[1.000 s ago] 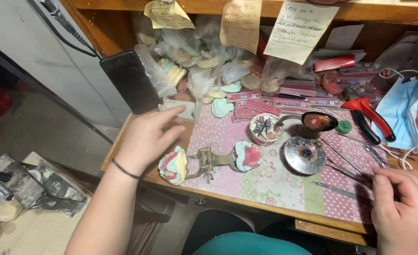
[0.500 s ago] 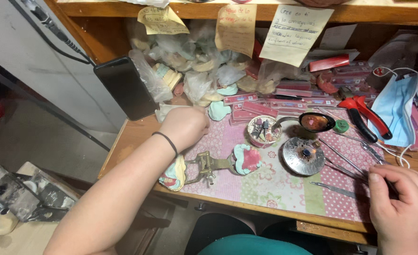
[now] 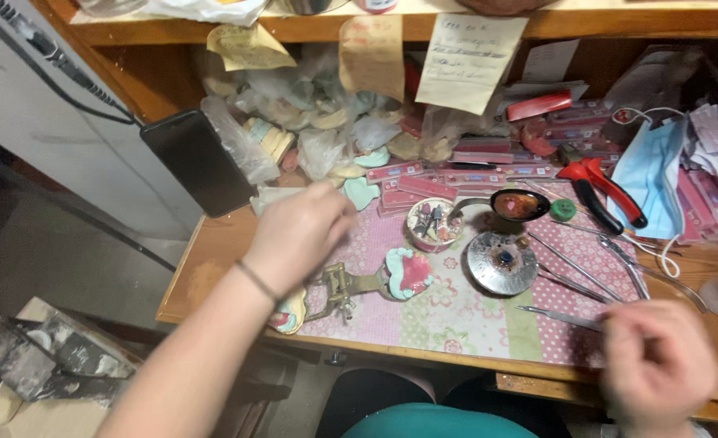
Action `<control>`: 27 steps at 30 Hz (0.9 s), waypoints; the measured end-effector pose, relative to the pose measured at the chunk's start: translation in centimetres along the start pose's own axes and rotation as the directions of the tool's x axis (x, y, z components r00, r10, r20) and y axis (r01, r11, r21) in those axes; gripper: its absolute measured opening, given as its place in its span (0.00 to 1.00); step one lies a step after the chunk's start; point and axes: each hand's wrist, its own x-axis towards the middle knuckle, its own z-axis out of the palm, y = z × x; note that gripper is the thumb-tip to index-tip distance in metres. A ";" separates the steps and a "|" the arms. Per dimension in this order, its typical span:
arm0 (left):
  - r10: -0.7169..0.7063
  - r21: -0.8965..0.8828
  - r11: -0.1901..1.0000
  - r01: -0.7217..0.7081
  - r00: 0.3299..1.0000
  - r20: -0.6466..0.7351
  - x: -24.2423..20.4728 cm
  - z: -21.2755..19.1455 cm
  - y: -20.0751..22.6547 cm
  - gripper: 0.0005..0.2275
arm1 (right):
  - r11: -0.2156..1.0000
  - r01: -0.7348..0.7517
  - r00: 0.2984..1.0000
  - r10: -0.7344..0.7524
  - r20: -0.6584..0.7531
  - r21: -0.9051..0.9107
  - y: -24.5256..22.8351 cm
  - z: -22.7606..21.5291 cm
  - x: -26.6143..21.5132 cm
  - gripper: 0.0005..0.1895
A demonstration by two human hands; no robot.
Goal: The person works on a dental mold clamped to a table, using a metal tool to shape and smooth pink material on the mold. They repeatedly pick up and set down the tool, then handle a small piece of material with their fingers before returning to the mold.
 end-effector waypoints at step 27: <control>0.338 -0.280 0.787 -0.550 0.764 -0.550 -6.3 3.8 9.2 0.06 | 0.607 -0.670 0.642 0.184 0.745 0.427 -9.8 6.8 4.5 0.10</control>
